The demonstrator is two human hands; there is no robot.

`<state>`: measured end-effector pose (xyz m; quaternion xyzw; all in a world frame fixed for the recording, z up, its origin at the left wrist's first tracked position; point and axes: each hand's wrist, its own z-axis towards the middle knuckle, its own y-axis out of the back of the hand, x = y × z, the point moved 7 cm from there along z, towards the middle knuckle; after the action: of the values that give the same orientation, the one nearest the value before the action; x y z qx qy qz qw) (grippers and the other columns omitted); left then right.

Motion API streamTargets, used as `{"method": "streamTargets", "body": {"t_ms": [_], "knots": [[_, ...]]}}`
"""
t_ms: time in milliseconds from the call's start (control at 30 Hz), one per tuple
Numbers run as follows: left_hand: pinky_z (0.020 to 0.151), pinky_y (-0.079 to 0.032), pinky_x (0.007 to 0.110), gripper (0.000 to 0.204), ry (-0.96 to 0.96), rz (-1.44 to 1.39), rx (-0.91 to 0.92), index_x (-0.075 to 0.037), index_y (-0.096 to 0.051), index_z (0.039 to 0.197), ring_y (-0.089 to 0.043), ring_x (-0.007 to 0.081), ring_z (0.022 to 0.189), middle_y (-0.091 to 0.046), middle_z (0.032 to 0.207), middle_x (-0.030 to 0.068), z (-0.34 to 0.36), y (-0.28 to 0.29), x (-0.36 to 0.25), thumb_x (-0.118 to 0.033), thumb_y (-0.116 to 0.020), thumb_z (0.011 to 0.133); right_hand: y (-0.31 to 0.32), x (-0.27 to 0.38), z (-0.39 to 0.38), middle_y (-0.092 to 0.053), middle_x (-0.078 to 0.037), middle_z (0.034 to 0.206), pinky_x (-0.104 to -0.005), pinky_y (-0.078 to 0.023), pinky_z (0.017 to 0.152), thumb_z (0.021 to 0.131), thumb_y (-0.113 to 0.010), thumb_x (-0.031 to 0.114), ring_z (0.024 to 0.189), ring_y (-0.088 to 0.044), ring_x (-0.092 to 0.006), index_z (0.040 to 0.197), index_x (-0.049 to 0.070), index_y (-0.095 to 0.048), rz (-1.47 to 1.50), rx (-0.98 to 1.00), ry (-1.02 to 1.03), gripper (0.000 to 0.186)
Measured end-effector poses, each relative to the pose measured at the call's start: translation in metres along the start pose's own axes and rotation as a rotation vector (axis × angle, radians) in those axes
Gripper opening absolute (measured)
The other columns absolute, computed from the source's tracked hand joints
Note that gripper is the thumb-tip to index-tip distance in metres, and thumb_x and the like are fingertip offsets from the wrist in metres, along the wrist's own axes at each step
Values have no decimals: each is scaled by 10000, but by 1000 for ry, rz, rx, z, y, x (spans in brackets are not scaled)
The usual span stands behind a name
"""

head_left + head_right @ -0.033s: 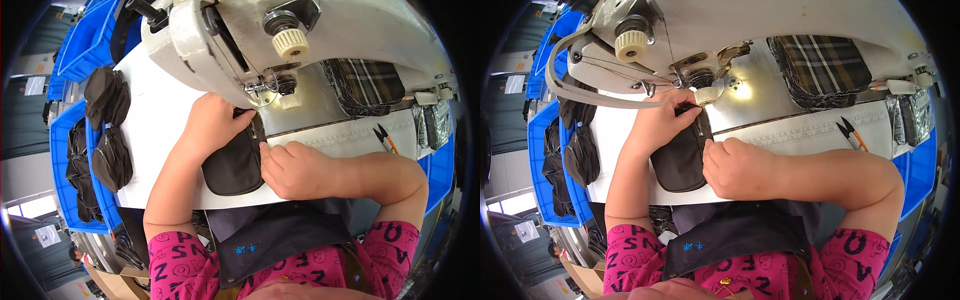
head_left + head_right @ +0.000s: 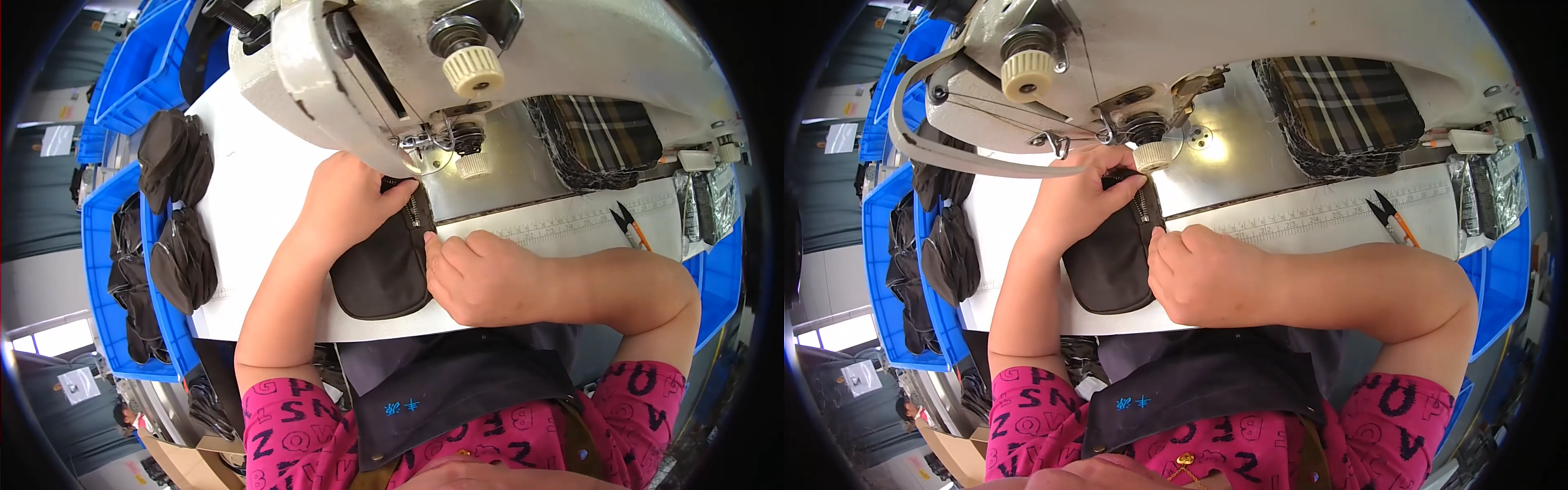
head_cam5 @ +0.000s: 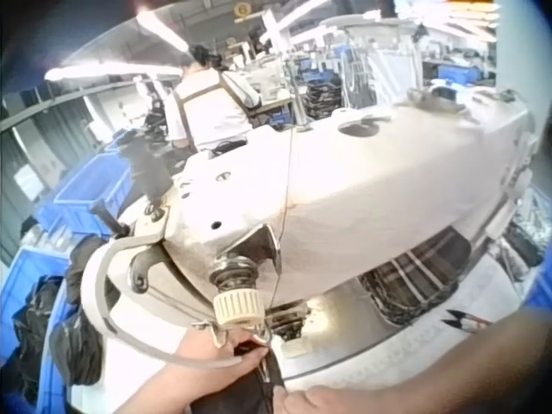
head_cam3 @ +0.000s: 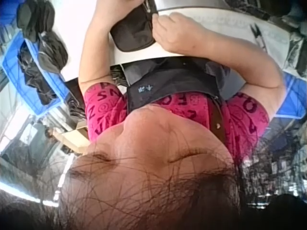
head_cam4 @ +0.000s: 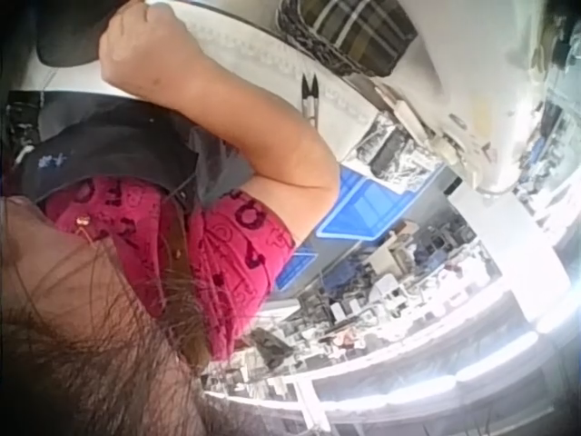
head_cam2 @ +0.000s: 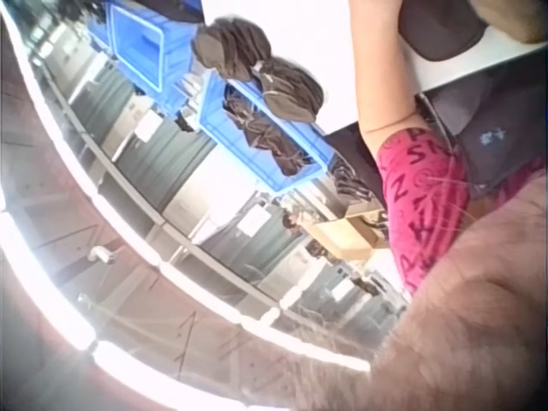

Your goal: Sewing small leather pieces together using an industrial sewing machine.

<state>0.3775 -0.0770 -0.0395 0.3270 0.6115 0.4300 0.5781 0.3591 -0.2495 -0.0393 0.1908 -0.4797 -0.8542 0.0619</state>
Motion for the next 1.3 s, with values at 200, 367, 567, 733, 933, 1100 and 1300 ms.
{"method": "streamTargets", "body": {"t_ms": [200,367,567,733,933,1100,1300], "knots": [[674,-506,413,203,-19,-42,-36,-8,-684,907,-672,347,771,-701,819,159,1,1,-1,-190,-769,880,0,0,-2,-747,-171,945,-283,-318,525,691,-645,186,641,-498,-151,905,-38,-739,1,-9,-19,323],[667,-510,412,199,-40,-19,-52,-5,-685,908,-675,348,760,-699,810,162,2,1,-4,-182,-771,882,1,0,-2,-749,-178,943,-285,-310,522,694,-645,188,642,-497,-151,902,-42,-737,0,-4,-23,324],[712,-539,410,199,-37,41,-84,-13,-696,961,-691,331,812,-725,862,128,-2,-2,-6,-154,-796,862,-1,0,-2,-719,-151,899,-288,-326,525,693,-639,165,653,-502,-154,957,-86,-741,1,30,-23,378],[723,-544,411,233,10,139,-136,-38,-698,1027,-694,322,835,-735,914,107,-7,1,-7,-142,-809,850,5,-3,1,-691,-96,794,-281,-396,553,727,-690,134,732,-571,-180,951,-100,-754,8,67,-64,330],[736,-548,416,219,-103,134,-135,-40,-707,1038,-703,325,858,-731,924,124,-2,-1,-7,-160,-793,876,-1,-4,-2,-723,-163,965,-300,-344,546,730,-665,162,708,-520,-170,1050,-105,-740,5,110,-55,423],[808,-553,409,224,-41,6,-102,-17,-720,1045,-701,328,937,-749,976,128,15,3,12,-216,-724,943,-17,-22,-3,-729,-190,1121,-318,-391,583,782,-694,196,785,-572,-193,1071,-76,-742,17,133,-139,400],[896,-554,404,337,-147,-178,-121,-70,-707,1209,-695,271,1061,-735,1148,113,46,4,32,-116,-786,885,-30,-47,-1,-704,-103,1041,-316,-399,638,749,-680,151,833,-565,-190,1021,-4,-764,129,219,-232,324]]}}
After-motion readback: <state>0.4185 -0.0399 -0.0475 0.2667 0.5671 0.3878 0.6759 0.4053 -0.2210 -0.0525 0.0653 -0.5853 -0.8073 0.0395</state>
